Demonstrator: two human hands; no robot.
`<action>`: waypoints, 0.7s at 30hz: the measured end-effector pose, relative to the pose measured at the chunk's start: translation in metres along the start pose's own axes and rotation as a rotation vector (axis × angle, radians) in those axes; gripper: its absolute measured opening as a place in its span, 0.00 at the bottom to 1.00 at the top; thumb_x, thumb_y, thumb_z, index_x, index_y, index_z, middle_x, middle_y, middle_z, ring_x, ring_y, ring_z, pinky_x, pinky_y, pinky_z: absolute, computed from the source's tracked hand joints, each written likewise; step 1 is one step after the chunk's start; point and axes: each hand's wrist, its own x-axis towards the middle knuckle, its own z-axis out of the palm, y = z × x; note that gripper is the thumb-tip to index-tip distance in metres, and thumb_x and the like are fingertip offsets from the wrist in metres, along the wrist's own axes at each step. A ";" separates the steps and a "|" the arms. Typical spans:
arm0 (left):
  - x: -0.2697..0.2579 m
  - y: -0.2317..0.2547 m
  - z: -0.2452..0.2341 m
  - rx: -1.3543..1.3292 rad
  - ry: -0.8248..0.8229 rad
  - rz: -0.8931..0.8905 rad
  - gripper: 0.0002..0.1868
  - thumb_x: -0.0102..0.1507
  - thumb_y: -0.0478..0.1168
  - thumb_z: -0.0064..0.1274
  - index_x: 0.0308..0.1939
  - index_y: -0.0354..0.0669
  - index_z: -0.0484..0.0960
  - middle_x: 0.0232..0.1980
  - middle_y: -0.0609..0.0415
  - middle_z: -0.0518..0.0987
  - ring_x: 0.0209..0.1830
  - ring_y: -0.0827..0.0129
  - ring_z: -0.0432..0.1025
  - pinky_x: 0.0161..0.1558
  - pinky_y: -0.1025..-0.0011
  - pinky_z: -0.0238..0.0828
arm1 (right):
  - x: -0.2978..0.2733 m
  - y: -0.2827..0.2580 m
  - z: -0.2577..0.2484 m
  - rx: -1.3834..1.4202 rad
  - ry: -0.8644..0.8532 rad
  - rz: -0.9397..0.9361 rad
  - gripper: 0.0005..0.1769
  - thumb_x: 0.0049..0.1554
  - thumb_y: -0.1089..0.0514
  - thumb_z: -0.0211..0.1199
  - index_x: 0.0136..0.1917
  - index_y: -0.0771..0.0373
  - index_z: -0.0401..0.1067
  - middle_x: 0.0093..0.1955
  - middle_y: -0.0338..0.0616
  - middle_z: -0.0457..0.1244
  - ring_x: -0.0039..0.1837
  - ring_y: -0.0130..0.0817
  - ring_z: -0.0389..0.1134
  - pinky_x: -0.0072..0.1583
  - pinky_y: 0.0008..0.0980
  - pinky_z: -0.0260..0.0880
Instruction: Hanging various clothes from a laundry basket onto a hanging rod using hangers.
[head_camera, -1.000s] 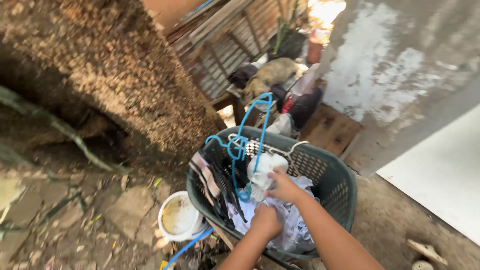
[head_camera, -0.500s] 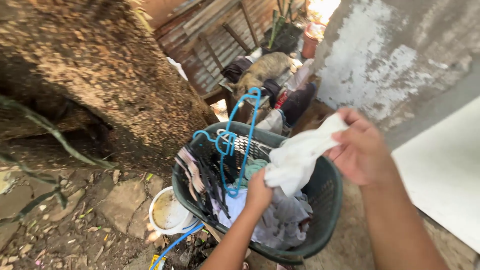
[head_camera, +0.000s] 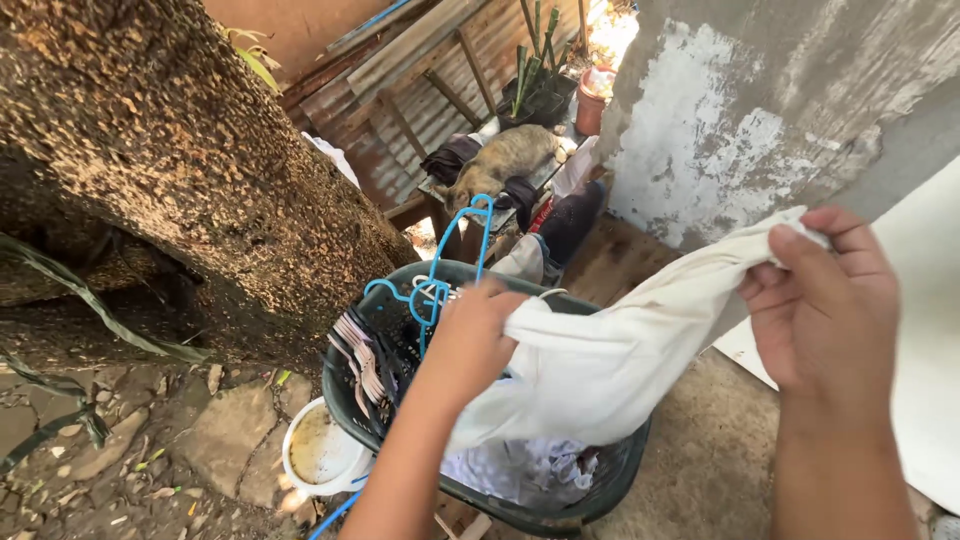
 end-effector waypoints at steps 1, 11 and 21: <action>0.001 0.001 0.000 0.000 0.000 0.003 0.29 0.50 0.30 0.53 0.57 0.46 0.83 0.50 0.38 0.82 0.46 0.49 0.78 0.49 0.63 0.74 | 0.004 0.016 -0.012 0.000 0.001 -0.003 0.10 0.68 0.76 0.55 0.57 0.65 0.64 0.49 0.50 0.67 0.47 0.32 0.69 0.55 0.37 0.73; -0.002 -0.002 0.036 -1.121 -0.377 -0.772 0.09 0.61 0.37 0.57 0.40 0.35 0.86 0.36 0.57 0.84 0.32 0.75 0.74 0.38 0.73 0.70 | -0.065 0.152 -0.048 -1.055 -0.896 0.290 0.42 0.49 0.61 0.76 0.73 0.66 0.63 0.71 0.51 0.61 0.71 0.41 0.62 0.70 0.39 0.60; -0.054 0.003 0.083 -0.092 -0.062 -0.497 0.34 0.58 0.54 0.66 0.55 0.32 0.74 0.56 0.37 0.76 0.55 0.51 0.70 0.57 0.60 0.67 | -0.051 0.167 -0.052 -0.318 -0.198 0.928 0.15 0.62 0.56 0.58 0.56 0.67 0.78 0.48 0.46 0.73 0.44 0.34 0.72 0.49 0.38 0.74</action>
